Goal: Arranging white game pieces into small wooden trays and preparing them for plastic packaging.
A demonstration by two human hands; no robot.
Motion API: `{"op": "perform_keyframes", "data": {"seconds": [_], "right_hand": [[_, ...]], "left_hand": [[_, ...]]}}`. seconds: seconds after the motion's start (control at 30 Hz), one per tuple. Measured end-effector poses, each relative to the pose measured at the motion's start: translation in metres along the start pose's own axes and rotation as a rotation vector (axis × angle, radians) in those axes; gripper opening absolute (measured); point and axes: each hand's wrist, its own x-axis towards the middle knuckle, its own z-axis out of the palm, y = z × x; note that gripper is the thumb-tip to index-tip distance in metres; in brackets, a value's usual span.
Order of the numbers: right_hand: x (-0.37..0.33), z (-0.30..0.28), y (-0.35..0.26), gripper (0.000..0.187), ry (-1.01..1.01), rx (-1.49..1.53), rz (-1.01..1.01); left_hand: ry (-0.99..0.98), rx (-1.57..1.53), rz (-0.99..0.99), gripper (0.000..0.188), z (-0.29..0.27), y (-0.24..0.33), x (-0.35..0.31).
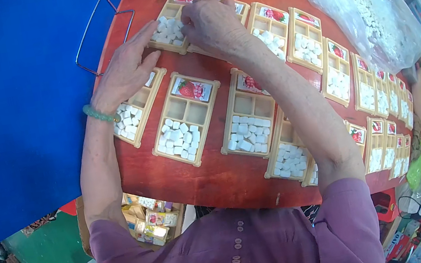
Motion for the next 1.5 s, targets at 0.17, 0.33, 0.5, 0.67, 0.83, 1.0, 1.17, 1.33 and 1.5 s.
{"op": "perform_keyframes", "data": {"seconds": [0.17, 0.33, 0.5, 0.67, 0.83, 1.0, 1.17, 1.33, 1.5], "right_hand": [[0.004, -0.005, -0.004, 0.018, -0.054, -0.018, -0.011], [0.008, -0.010, -0.004, 0.019, -0.170, -0.126, 0.041], [0.002, -0.026, -0.013, 0.023, -0.116, -0.139, -0.014], [-0.004, -0.016, -0.006, 0.030, -0.051, -0.162, -0.140], [-0.022, -0.003, -0.003, 0.047, -0.121, -0.165, -0.232], [-0.032, -0.010, 0.000, 0.052, -0.146, -0.233, -0.261], [-0.028, -0.017, -0.002, 0.057, -0.166, -0.158, -0.264], [-0.039, -0.008, -0.004, 0.066, -0.199, -0.213, -0.221], [-0.043, -0.012, -0.005, 0.071, -0.244, -0.273, -0.226]], "left_hand": [[0.024, 0.027, 0.002, 0.052, 0.003, 0.002, -0.005], [-0.006, 0.067, 0.030, 0.050, 0.005, 0.004, -0.005], [-0.002, 0.147, 0.056, 0.050, 0.007, 0.004, -0.008], [-0.002, 0.131, 0.019, 0.053, 0.005, 0.010, -0.005], [-0.043, 0.267, 0.041, 0.058, 0.009, 0.010, -0.009], [-0.043, 0.235, 0.066, 0.058, 0.008, 0.012, -0.010], [-0.004, 0.175, 0.051, 0.064, 0.008, 0.012, -0.008], [-0.085, 0.259, 0.027, 0.077, 0.011, 0.011, -0.008], [-0.102, 0.285, 0.022, 0.082, 0.012, 0.010, -0.011]]}}
